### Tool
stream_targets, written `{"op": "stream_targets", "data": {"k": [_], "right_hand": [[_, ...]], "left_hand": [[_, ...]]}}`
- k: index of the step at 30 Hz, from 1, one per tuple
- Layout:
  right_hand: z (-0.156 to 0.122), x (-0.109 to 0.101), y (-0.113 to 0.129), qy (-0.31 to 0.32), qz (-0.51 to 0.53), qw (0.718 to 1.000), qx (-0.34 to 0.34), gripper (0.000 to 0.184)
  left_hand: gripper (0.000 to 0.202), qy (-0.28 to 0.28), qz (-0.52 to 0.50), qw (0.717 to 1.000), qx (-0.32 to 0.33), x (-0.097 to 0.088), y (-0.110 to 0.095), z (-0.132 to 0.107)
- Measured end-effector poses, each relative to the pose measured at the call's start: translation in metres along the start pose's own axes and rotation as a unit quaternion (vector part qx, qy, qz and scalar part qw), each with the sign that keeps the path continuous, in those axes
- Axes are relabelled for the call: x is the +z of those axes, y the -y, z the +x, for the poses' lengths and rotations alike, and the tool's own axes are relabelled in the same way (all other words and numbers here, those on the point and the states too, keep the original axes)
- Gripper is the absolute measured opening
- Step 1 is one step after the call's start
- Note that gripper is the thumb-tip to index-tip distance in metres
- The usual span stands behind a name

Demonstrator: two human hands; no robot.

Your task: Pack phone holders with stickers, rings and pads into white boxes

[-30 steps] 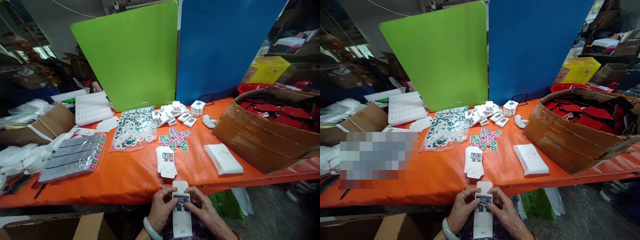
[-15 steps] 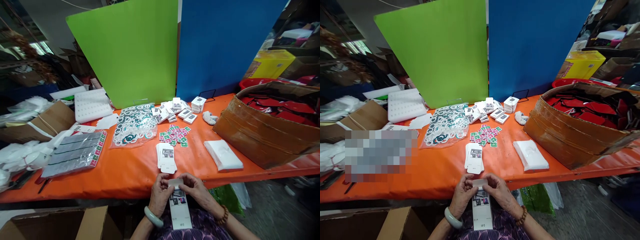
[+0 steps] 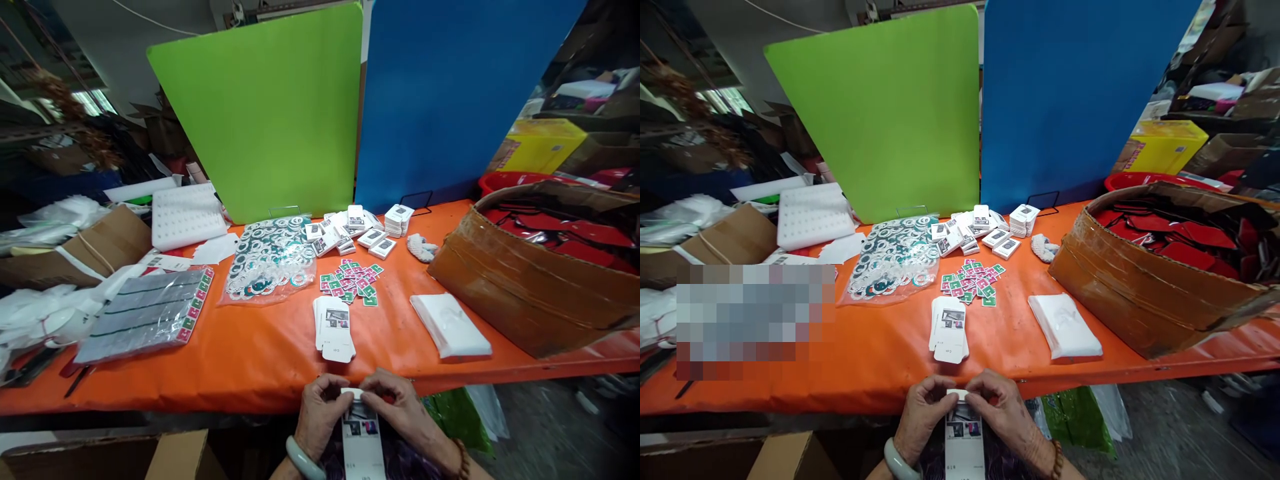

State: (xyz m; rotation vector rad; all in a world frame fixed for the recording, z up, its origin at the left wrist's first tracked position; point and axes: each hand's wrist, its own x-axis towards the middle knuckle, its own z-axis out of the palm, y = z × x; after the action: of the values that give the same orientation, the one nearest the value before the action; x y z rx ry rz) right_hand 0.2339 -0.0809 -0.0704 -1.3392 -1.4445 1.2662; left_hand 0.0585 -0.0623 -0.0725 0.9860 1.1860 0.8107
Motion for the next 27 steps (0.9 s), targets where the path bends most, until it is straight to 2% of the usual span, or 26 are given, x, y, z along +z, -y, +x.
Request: {"op": "stream_targets", "data": {"k": [3, 5, 9, 13, 16, 18, 21, 23, 25, 27], "right_hand": [[0.008, -0.001, 0.004, 0.027, 0.093, 0.992, 0.085, 0.025], [0.011, -0.001, 0.004, 0.041, 0.132, 0.984, 0.116, 0.025], [0.008, 0.001, -0.002, 0.040, 0.147, 0.981, 0.120, 0.028], [-0.003, 0.008, -0.016, 0.050, 0.125, 0.987, 0.087, 0.032], [-0.010, 0.012, -0.025, 0.079, 0.123, 0.987, 0.072, 0.029], [-0.008, 0.009, -0.024, 0.088, 0.109, 0.986, 0.091, 0.024], [0.017, -0.010, -0.002, 0.113, 0.080, 0.983, 0.120, 0.023], [0.048, -0.033, 0.026, 0.108, 0.057, 0.988, 0.092, 0.026], [0.087, -0.059, 0.059, 0.053, 0.050, 0.996, 0.057, 0.032], [0.127, -0.082, 0.090, -0.071, 0.076, 0.995, -0.008, 0.038]], "left_hand": [[0.018, 0.007, -0.004, 1.000, -0.019, 0.002, -0.006, 0.005], [0.015, 0.008, 0.014, 1.000, -0.024, 0.002, -0.008, 0.006], [0.016, 0.036, 0.047, 0.998, -0.016, -0.004, -0.006, 0.003], [0.028, 0.074, 0.017, 0.997, -0.015, -0.012, 0.009, 0.000], [0.031, 0.068, 0.014, 0.998, -0.010, -0.013, 0.019, 0.000], [0.030, 0.059, 0.023, 0.998, 0.010, -0.010, 0.018, 0.002], [0.028, 0.025, 0.024, 0.998, 0.059, -0.004, 0.004, 0.006], [0.027, -0.019, 0.030, 0.995, 0.091, -0.004, -0.012, 0.010], [0.031, -0.076, 0.058, 0.989, 0.117, -0.008, -0.027, 0.017], [0.030, -0.126, 0.115, 0.972, 0.161, -0.014, -0.038, 0.025]]}}
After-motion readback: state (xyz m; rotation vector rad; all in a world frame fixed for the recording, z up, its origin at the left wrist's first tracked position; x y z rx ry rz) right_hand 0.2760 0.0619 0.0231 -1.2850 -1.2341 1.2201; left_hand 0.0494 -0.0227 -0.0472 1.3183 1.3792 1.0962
